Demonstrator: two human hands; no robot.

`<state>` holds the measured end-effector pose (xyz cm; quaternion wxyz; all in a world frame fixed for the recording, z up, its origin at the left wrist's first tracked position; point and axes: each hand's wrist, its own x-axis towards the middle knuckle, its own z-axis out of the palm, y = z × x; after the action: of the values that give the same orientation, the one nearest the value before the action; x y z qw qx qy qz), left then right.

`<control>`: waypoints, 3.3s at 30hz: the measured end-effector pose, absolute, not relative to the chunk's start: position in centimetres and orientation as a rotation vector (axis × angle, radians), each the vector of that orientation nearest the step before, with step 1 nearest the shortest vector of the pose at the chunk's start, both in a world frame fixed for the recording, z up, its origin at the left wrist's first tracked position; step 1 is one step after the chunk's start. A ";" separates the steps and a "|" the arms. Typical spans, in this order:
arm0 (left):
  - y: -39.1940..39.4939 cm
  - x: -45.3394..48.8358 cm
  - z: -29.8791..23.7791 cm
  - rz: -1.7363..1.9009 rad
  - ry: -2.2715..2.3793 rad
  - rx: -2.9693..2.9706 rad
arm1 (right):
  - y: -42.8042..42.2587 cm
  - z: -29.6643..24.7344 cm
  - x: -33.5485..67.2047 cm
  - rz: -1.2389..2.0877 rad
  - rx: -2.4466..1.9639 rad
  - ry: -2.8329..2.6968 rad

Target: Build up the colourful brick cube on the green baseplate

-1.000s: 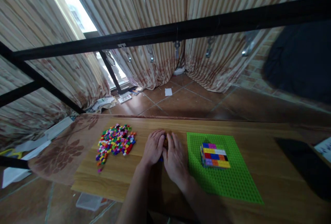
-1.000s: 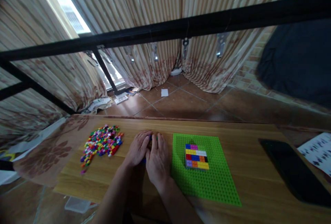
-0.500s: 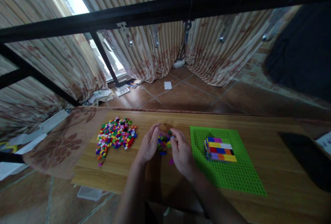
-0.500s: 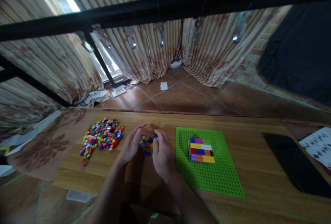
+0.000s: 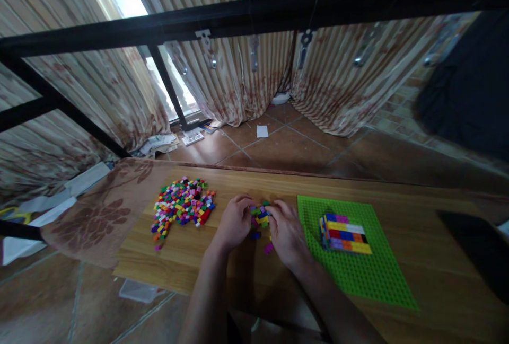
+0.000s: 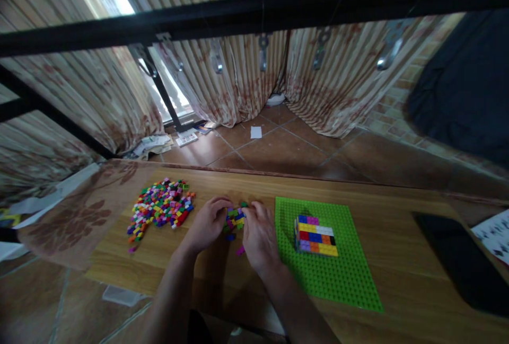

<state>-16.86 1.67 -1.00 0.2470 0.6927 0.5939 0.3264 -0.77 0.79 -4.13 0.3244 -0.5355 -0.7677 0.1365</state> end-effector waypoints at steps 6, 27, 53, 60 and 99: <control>0.2 -17.9 0.1 0.787 1.626 1.941 | 0.6 -3.6 -0.8 0.327 -1.404 -2.060; -2.6 -17.2 0.7 0.464 1.782 2.046 | 0.0 -3.1 -1.4 0.364 -1.413 -2.113; -1.9 -18.4 0.5 1.138 1.695 1.379 | -0.3 -2.7 -1.3 0.491 -1.281 -1.978; -1.6 -17.1 1.3 1.180 1.486 1.294 | -0.4 -0.6 -0.5 0.605 -1.214 -1.848; 0.2 -1.1 1.9 1.155 1.411 1.793 | 0.5 1.1 17.1 0.677 -1.467 -1.540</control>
<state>-1.15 0.18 1.90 0.2882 0.6714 0.5283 0.4325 17.14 0.52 1.14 0.4395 -0.5904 -0.6197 0.2726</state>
